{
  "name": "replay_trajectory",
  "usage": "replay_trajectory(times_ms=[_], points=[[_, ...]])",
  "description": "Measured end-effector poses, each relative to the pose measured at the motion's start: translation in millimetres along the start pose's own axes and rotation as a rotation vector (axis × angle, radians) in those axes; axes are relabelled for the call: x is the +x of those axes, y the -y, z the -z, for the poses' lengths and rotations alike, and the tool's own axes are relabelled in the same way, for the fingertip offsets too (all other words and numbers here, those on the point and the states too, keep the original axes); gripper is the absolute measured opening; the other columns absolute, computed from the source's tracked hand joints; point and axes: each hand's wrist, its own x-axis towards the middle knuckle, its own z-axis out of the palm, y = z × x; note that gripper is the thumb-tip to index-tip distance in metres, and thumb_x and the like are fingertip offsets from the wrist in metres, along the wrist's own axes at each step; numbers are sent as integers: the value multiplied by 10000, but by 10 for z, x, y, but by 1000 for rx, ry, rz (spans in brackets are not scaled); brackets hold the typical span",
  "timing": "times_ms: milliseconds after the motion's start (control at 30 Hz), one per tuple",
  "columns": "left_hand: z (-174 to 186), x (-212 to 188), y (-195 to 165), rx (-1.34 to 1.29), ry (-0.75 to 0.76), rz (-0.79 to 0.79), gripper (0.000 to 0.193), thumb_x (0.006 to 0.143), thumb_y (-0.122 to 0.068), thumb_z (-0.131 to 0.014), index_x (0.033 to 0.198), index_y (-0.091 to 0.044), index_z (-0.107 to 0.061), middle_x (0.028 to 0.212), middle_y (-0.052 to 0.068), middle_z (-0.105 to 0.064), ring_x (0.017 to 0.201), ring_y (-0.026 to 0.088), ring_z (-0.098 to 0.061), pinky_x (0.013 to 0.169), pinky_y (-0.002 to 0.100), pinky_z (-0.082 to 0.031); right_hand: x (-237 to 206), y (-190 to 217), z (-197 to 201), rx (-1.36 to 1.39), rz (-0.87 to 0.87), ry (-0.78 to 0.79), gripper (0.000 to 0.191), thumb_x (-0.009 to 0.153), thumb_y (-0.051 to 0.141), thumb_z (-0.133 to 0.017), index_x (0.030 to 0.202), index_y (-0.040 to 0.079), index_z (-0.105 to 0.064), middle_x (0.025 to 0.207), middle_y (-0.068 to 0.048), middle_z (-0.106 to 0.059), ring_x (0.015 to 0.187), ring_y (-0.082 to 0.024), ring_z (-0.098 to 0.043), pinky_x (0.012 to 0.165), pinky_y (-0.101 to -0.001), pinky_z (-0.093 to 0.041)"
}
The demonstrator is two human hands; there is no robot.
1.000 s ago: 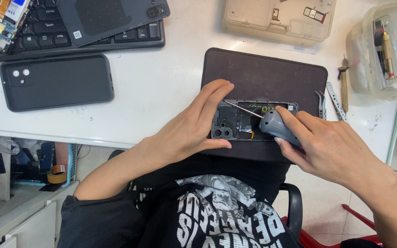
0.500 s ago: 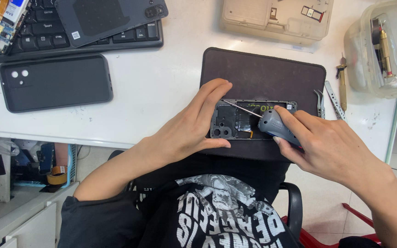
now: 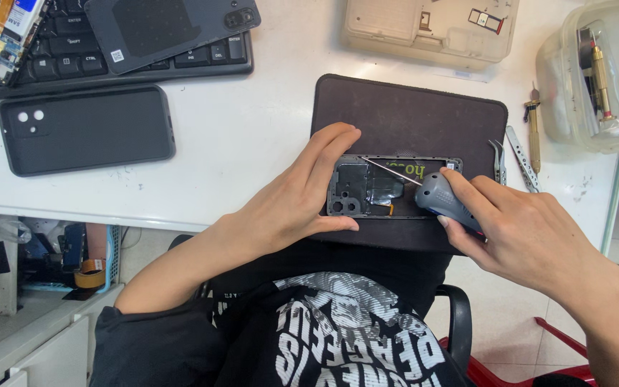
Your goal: The person uses tweezers to adjust a ribbon cable on a smartphone motherboard, then uses a screwdriver to remove screws from the phone's metal frame. The person handles the motherboard and the phone frame throughout the process.
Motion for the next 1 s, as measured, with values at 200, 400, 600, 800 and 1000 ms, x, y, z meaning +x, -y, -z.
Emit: replay_trajectory(times_ms=[200,400,600,800,1000], points=[[-3,-2,-8,-7,-2,3,1076,757,-331,-890,1532,44,-244,1552,262,-308,1415,442,-455,1179,447,-445,-1,11,-1,10,25,-22,663,870,382,-702,1431,51,-577,789,-109,-638,503,-264,-642,488,-390,-556],[-2,1,-4,-6,-10,-7,1074,760,-329,-891,1533,44,-247,1554,261,-310,1418,442,-456,1185,448,-444,-7,40,38,-6,-3,-14,671,851,387,-726,1422,65,-584,826,-114,-647,495,-280,-645,468,-401,-555],[-5,-4,-1,-12,3,13,1073,759,-340,-886,1534,41,-249,1558,263,-307,1418,436,-457,1178,445,-449,52,110,35,24,25,-29,660,854,375,-726,1413,52,-588,829,-118,-659,467,-266,-640,448,-393,-552],[-9,2,-6,-10,6,15,1073,760,-353,-886,1529,40,-250,1555,262,-308,1422,444,-449,1181,456,-440,71,141,44,38,62,-64,648,852,371,-731,1384,25,-599,806,-129,-669,472,-270,-642,435,-397,-549],[-9,-3,0,-11,-1,6,1074,761,-342,-893,1530,41,-250,1555,261,-312,1425,441,-450,1177,454,-446,79,120,42,55,65,-60,643,864,366,-718,1397,30,-589,807,-126,-674,506,-278,-652,474,-398,-554]])
